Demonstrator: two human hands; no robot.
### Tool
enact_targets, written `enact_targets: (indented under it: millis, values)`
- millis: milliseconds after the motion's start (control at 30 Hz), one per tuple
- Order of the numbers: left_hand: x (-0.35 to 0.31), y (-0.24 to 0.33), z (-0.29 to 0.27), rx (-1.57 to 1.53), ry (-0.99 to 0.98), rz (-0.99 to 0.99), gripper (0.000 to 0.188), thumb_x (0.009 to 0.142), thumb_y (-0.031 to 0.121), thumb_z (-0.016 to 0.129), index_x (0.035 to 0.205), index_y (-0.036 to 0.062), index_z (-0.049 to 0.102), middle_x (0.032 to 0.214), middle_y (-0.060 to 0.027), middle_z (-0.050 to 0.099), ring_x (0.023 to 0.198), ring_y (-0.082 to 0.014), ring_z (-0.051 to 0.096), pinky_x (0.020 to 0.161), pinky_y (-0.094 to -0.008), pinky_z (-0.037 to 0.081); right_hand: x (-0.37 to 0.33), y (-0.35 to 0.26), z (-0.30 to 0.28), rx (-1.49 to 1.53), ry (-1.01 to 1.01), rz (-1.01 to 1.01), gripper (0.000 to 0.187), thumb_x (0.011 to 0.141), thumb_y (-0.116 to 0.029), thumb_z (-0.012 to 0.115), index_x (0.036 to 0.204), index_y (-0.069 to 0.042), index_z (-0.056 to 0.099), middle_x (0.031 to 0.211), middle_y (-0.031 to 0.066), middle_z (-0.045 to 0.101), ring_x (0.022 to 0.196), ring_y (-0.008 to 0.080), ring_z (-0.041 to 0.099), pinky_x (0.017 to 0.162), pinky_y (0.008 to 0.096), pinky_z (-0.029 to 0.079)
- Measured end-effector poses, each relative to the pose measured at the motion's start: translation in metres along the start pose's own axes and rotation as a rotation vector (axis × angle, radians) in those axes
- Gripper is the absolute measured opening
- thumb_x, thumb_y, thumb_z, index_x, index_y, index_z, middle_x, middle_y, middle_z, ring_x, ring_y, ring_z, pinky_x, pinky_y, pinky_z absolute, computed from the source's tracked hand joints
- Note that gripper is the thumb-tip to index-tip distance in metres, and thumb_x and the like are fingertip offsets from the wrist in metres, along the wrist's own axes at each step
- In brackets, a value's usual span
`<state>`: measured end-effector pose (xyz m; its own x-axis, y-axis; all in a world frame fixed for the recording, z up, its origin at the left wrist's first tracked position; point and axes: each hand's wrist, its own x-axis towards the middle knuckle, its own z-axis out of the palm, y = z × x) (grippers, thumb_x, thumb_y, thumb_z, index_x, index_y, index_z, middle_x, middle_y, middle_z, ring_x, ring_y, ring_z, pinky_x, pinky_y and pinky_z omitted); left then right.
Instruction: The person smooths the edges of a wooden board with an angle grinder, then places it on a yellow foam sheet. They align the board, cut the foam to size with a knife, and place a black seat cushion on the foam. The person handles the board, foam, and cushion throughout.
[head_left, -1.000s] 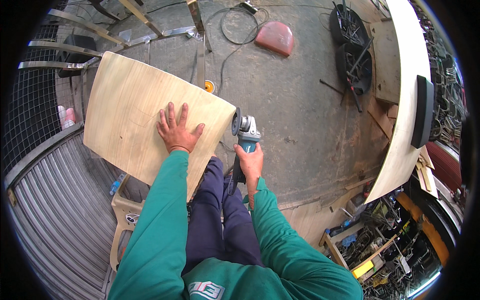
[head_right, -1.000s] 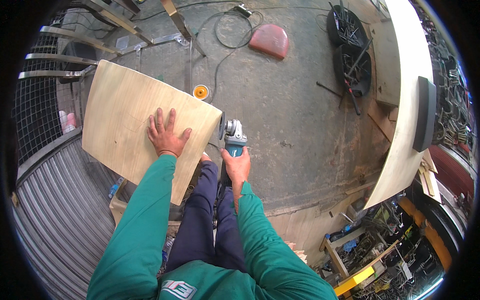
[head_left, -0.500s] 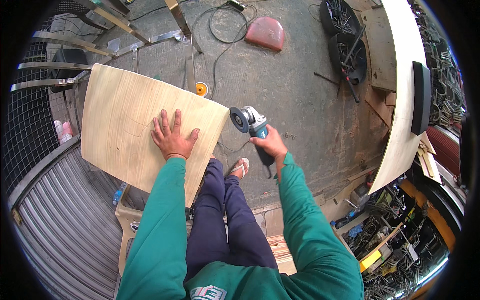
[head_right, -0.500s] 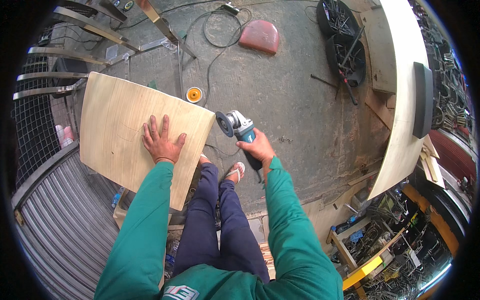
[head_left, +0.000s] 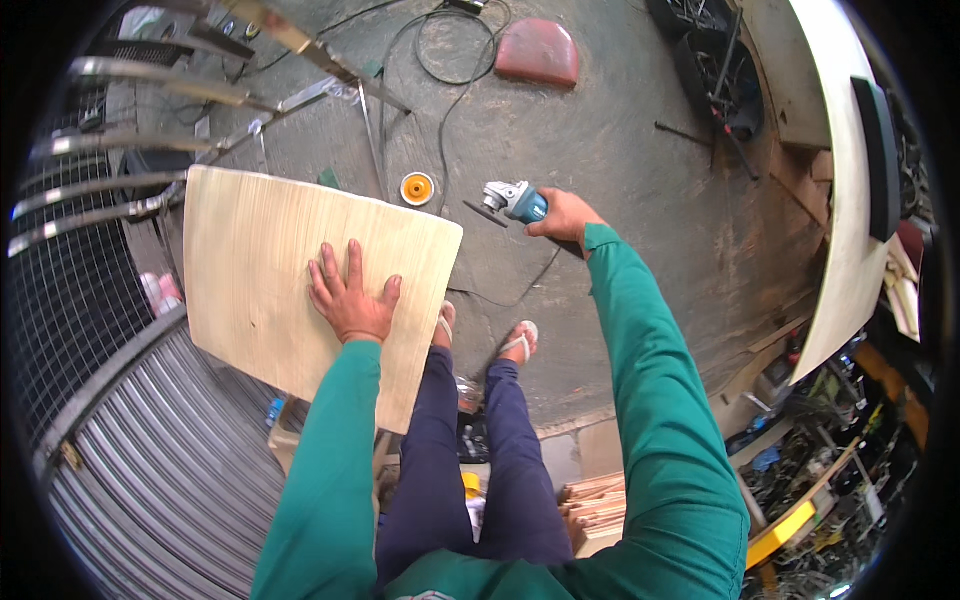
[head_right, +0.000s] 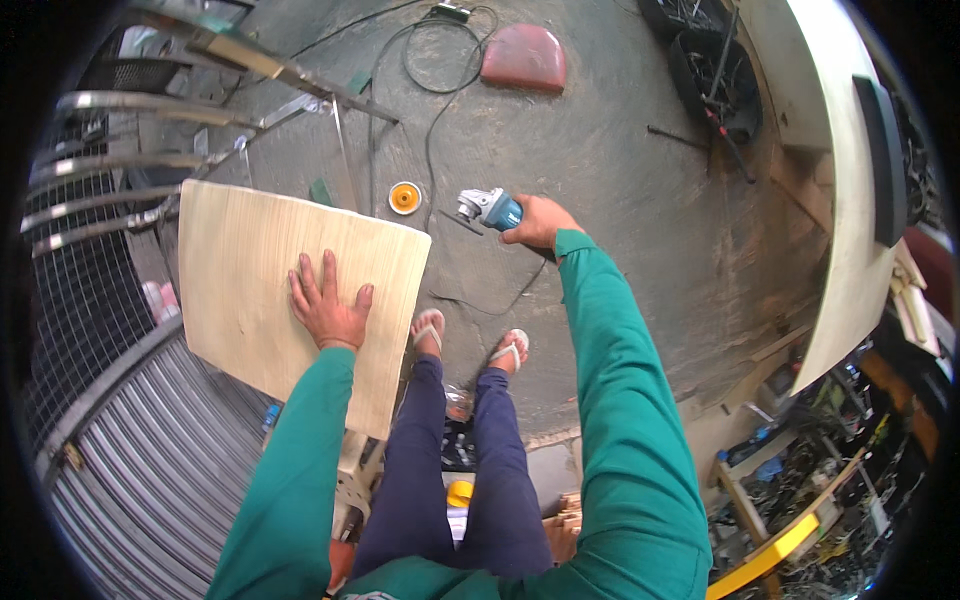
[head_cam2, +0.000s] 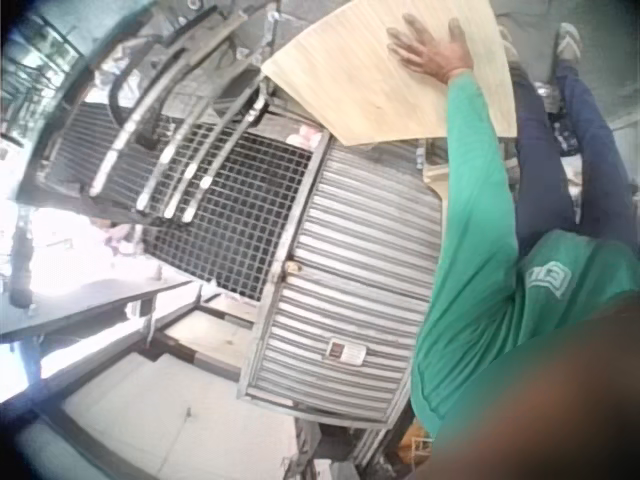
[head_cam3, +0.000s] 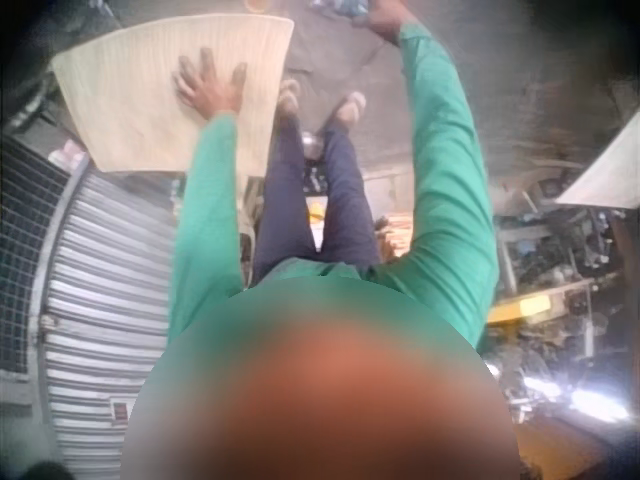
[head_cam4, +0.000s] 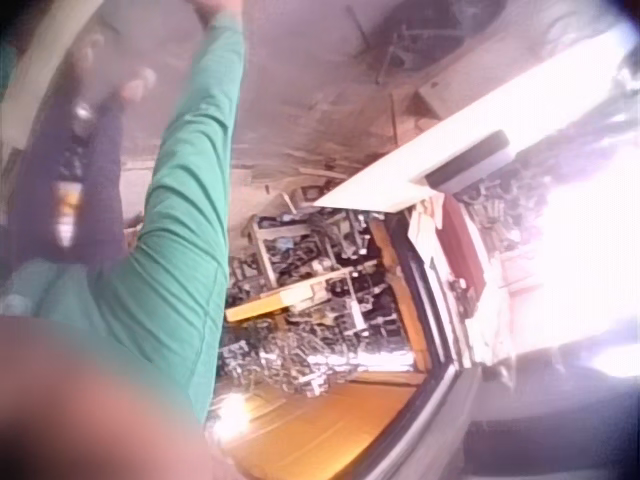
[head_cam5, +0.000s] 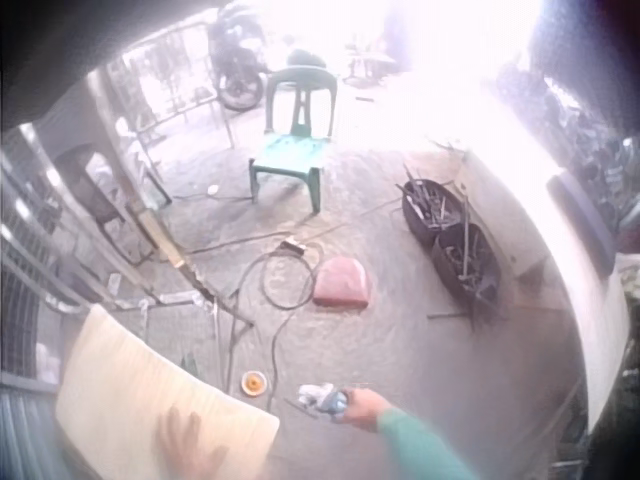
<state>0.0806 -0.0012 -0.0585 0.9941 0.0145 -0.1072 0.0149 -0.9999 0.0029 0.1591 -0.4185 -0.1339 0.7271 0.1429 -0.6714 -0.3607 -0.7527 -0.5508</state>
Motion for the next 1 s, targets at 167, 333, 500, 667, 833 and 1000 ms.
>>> enact_targets:
  millis: [167, 333, 500, 667, 833, 1000]
  values:
    - [0.000, -0.002, 0.003, -0.054, 0.033, 0.077, 0.095, 0.092, 0.076, 0.063, 0.170, 0.0260, 0.041, 0.179, -0.0167, 0.025, 0.162, -0.0478, 0.019, 0.128, -0.0664, 0.018, 0.029, 0.098, 0.171, 0.783, 0.054, 0.339, 0.060, 0.079, -0.046, 0.090, 0.115, -0.001, 0.073, 0.095, 0.0114, 0.076, 0.082, 0.0243, 0.074, 0.077, 0.0392, 0.058]
    - [0.000, -0.006, 0.005, -0.096, 0.030, 0.145, 0.096, 0.096, 0.072, 0.060, 0.171, 0.0173, 0.038, 0.178, -0.0211, 0.024, 0.161, -0.0490, 0.020, 0.130, -0.0642, 0.015, 0.045, 0.127, 0.302, 1.537, 0.016, 0.528, 0.057, 0.087, -0.049, 0.086, 0.112, -0.001, 0.068, 0.090, 0.0132, 0.075, 0.072, 0.0239, 0.074, 0.068, 0.0383, 0.062]
    - [-0.001, -0.003, 0.004, -0.116, 0.016, 0.160, 0.093, 0.100, 0.069, 0.057, 0.172, 0.0142, 0.035, 0.178, -0.0211, 0.022, 0.160, -0.0486, 0.019, 0.130, -0.0631, 0.015, 0.042, 0.125, 0.341, 1.941, -0.064, 0.527, 0.059, 0.091, -0.045, 0.082, 0.124, -0.001, 0.060, 0.093, 0.0155, 0.073, 0.075, 0.0280, 0.075, 0.067, 0.0412, 0.063]
    - [-0.002, 0.001, 0.001, -0.069, 0.047, 0.182, 0.087, 0.105, 0.066, 0.049, 0.171, 0.0097, 0.036, 0.176, -0.0235, 0.027, 0.159, -0.0453, 0.023, 0.131, -0.0586, 0.016, -0.035, 0.106, 0.357, 1.478, 0.192, 0.374, 0.106, 0.087, -0.021, 0.081, 0.173, -0.018, 0.019, 0.107, 0.0211, 0.076, 0.088, 0.0349, 0.079, 0.075, 0.0466, 0.063]
    - [-0.001, -0.002, 0.004, -0.109, 0.041, 0.190, 0.086, 0.104, 0.062, 0.054, 0.171, 0.0117, 0.036, 0.178, -0.0208, 0.023, 0.160, -0.0471, 0.020, 0.131, -0.0606, 0.015, -0.062, 0.114, 0.391, 0.330, 0.251, 0.486, 0.110, 0.090, -0.017, 0.075, 0.177, -0.024, 0.007, 0.113, 0.0259, 0.075, 0.098, 0.0396, 0.078, 0.089, 0.0566, 0.058]
    - [-0.001, -0.012, 0.011, -0.091, 0.071, 0.209, 0.082, 0.104, 0.059, 0.057, 0.171, 0.0150, 0.038, 0.177, -0.0207, 0.025, 0.160, -0.0480, 0.020, 0.131, -0.0615, 0.016, -0.053, 0.132, 0.417, 0.005, 0.201, 0.672, 0.092, 0.101, -0.014, 0.061, 0.177, -0.029, 0.010, 0.112, 0.0203, 0.075, 0.096, 0.0348, 0.079, 0.088, 0.0542, 0.058]
